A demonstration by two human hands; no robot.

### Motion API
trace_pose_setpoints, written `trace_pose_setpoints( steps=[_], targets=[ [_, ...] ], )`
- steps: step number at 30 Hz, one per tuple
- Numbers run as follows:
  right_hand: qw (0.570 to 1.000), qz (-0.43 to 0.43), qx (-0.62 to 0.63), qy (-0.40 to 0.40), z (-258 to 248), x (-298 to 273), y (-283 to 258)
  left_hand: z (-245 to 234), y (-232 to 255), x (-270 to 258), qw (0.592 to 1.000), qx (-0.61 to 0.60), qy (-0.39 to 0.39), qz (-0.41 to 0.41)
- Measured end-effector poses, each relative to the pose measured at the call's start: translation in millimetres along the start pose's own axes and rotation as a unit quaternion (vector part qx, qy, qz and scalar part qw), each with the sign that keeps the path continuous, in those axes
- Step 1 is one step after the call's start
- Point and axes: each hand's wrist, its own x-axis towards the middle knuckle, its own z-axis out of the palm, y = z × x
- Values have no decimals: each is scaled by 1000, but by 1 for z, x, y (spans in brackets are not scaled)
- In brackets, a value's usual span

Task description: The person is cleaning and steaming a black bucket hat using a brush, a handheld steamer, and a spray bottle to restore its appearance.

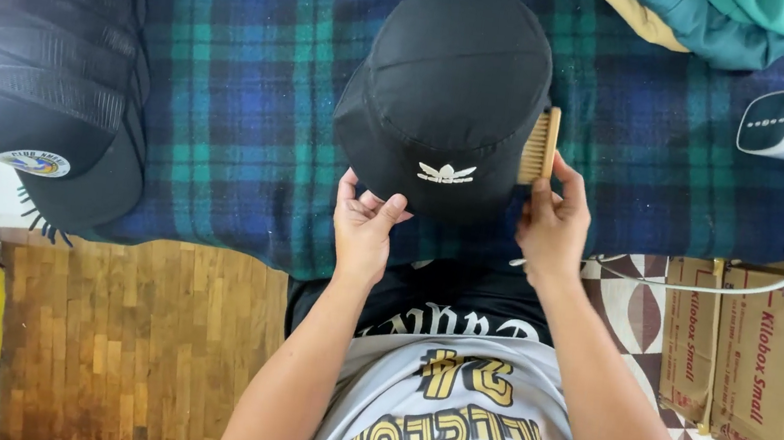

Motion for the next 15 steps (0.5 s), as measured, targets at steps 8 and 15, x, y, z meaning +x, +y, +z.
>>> trace_pose_setpoints(
  steps=[8,15],
  targets=[
    [992,-109,58,16,20,-27,-15,2,-5,-7,999,-7,45,-12],
    [996,-65,27,63,-7,2,-38,-4,-7,-5,998,12,41,-38]
  ],
)
